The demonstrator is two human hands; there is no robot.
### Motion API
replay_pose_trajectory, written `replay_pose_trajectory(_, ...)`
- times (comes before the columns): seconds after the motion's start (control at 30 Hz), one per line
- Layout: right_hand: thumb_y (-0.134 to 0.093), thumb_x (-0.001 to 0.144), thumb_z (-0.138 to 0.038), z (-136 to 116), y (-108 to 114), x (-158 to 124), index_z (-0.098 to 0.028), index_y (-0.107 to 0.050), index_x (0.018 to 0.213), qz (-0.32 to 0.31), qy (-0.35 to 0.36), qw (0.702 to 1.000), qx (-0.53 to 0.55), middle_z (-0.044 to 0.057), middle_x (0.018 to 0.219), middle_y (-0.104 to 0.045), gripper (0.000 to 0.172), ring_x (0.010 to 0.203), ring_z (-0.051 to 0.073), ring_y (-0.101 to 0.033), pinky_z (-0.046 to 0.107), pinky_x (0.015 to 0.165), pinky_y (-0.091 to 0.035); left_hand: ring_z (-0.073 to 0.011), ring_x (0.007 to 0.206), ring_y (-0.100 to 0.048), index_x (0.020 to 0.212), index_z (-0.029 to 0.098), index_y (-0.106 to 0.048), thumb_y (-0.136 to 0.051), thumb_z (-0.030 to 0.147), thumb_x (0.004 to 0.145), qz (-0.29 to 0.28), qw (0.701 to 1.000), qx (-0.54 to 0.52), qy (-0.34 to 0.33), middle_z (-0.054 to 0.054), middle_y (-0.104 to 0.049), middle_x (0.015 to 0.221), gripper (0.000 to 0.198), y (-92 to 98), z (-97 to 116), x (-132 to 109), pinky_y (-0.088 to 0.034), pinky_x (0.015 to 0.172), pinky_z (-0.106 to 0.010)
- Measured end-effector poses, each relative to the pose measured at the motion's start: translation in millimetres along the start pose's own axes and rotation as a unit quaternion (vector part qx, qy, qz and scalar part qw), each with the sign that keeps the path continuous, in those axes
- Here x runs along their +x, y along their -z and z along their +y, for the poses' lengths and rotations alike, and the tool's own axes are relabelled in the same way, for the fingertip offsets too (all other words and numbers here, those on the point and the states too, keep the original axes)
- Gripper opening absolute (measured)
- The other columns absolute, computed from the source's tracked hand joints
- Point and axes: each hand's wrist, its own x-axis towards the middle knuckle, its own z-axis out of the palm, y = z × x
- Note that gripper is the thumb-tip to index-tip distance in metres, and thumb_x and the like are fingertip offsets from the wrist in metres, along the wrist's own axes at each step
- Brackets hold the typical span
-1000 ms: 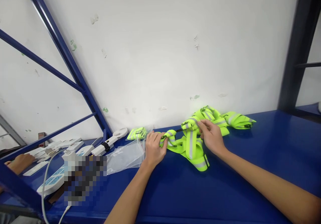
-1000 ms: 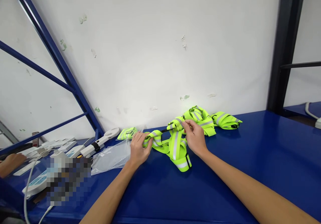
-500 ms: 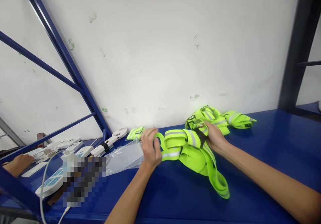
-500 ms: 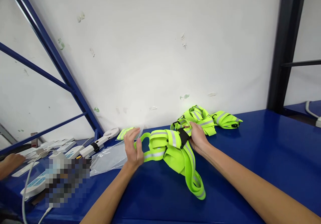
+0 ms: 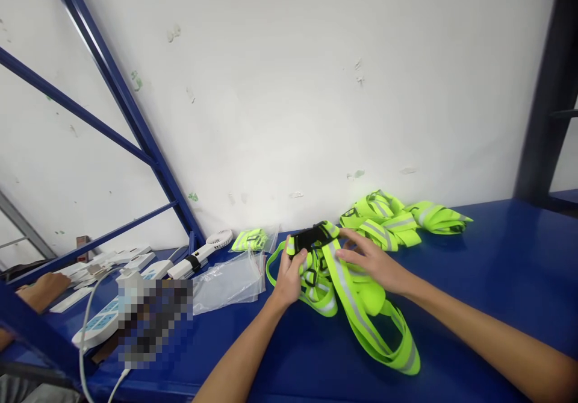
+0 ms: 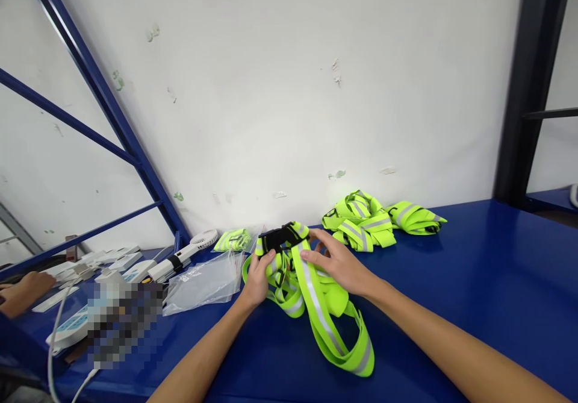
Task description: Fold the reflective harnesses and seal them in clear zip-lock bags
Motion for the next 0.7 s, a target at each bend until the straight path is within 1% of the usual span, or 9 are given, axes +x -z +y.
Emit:
replay_pose_trajectory(0.1, -0.069, 0.076, -0.042, 2, -1, 5, -0.025, -0.064, 0.121, 0.0, -0.002, 1.0, 0.009, 0.01, 0.118, -0.066, 0.048, 0.104, 0.032, -0.062, 0.04, 0.084, -0.052, -0.0269, 0.104, -0.063, 0.105, 0.019, -0.063, -0.068, 0.043, 0.078, -0.033, 0.989, -0.089, 0.116, -0.006, -0.07, 0.103, 0.037, -4.1, -6, 1, -0.048, 0.092, -0.038)
replay_pose_trajectory(0.17, -0.072, 0.074, -0.039, 3, -1, 6, -0.024, -0.06, 0.126, -0.004, -0.016, 0.998, 0.054, 0.01, 0.112, -0.068, 0.056, 0.105, 0.031, -0.062, 0.041, 0.086, -0.052, -0.028, 0.102, -0.064, 0.102, 0.018, -0.065, -0.07, 0.047, 0.075, -0.038, 0.985, -0.101, 0.138, -0.006, -0.071, 0.1, 0.039, -5.4, -11, 4, -0.05, 0.091, -0.039)
replay_pose_trajectory(0.27, -0.072, 0.073, -0.039, 4, 2, 7, -0.024, -0.053, 0.133, -0.022, -0.049, 0.995, 0.088, 0.007, 0.095, -0.071, 0.064, 0.097, 0.029, -0.065, 0.042, 0.083, -0.052, -0.029, 0.098, -0.065, 0.098, 0.018, -0.069, -0.066, 0.054, 0.077, -0.039, 0.989, -0.096, 0.105, -0.008, -0.072, 0.09, 0.042, -4.8, -16, 10, -0.052, 0.087, -0.04)
replay_pose_trajectory(0.37, -0.068, 0.076, -0.046, 7, 5, 8, -0.021, -0.069, 0.109, -0.054, -0.034, 0.998, 0.03, 0.007, 0.095, -0.07, 0.041, 0.093, 0.029, -0.064, 0.042, 0.081, -0.052, -0.03, 0.099, -0.065, 0.098, 0.017, -0.07, -0.059, 0.059, 0.08, -0.042, 0.994, -0.074, 0.072, -0.009, -0.072, 0.086, 0.047, -2.8, -16, 11, -0.051, 0.087, -0.041)
replay_pose_trajectory(0.47, -0.069, 0.075, -0.046, 10, 7, 9, -0.019, -0.073, 0.093, -0.043, 0.003, 0.999, -0.006, 0.008, 0.103, -0.069, 0.032, 0.096, 0.029, -0.062, 0.038, 0.08, -0.052, -0.0292, 0.107, -0.061, 0.102, 0.017, -0.07, -0.055, 0.055, 0.084, -0.053, 0.995, -0.05, 0.062, -0.009, -0.072, 0.095, 0.044, -1.4, -12, 6, -0.048, 0.094, -0.04)
replay_pose_trajectory(0.53, -0.068, 0.076, -0.046, 11, 6, 10, -0.019, -0.072, 0.097, -0.037, -0.009, 0.999, 0.014, 0.005, 0.089, -0.071, 0.034, 0.084, 0.027, -0.065, 0.036, 0.071, -0.053, -0.0287, 0.111, -0.059, 0.111, 0.018, -0.066, -0.057, 0.046, 0.084, -0.102, 0.991, -0.062, 0.061, -0.007, -0.07, 0.102, 0.04, -1.9, -8, 1, -0.046, 0.097, -0.041)
replay_pose_trajectory(0.6, -0.069, 0.075, -0.046, 11, 5, 10, -0.019, -0.07, 0.103, -0.005, -0.04, 0.998, 0.045, 0.002, 0.071, -0.069, 0.039, 0.071, 0.025, -0.065, 0.034, 0.063, -0.053, -0.0276, 0.113, -0.058, 0.118, 0.02, -0.062, -0.061, 0.037, 0.081, -0.14, 0.987, -0.061, 0.058, -0.005, -0.068, 0.11, 0.041, -4.0, -3, -2, -0.045, 0.099, -0.04)
replay_pose_trajectory(0.67, -0.071, 0.074, -0.046, 9, 3, 10, -0.019, -0.067, 0.109, 0.026, -0.057, 0.995, 0.081, 0.002, 0.067, -0.068, 0.045, 0.069, 0.025, -0.065, 0.034, 0.062, -0.053, -0.0261, 0.113, -0.057, 0.12, 0.021, -0.06, -0.061, 0.033, 0.081, -0.129, 0.99, -0.039, 0.034, -0.004, -0.066, 0.117, 0.041, -7.2, 1, -1, -0.044, 0.099, -0.038)
replay_pose_trajectory(0.7, -0.072, 0.073, -0.045, 7, 2, 9, -0.019, -0.066, 0.112, 0.018, -0.054, 0.993, 0.101, 0.002, 0.07, -0.069, 0.047, 0.072, 0.025, -0.066, 0.035, 0.066, -0.054, -0.0254, 0.112, -0.058, 0.12, 0.02, -0.059, -0.06, 0.034, 0.083, -0.111, 0.993, -0.032, 0.013, -0.005, -0.065, 0.118, 0.039, -8.7, 3, 1, -0.044, 0.098, -0.037)
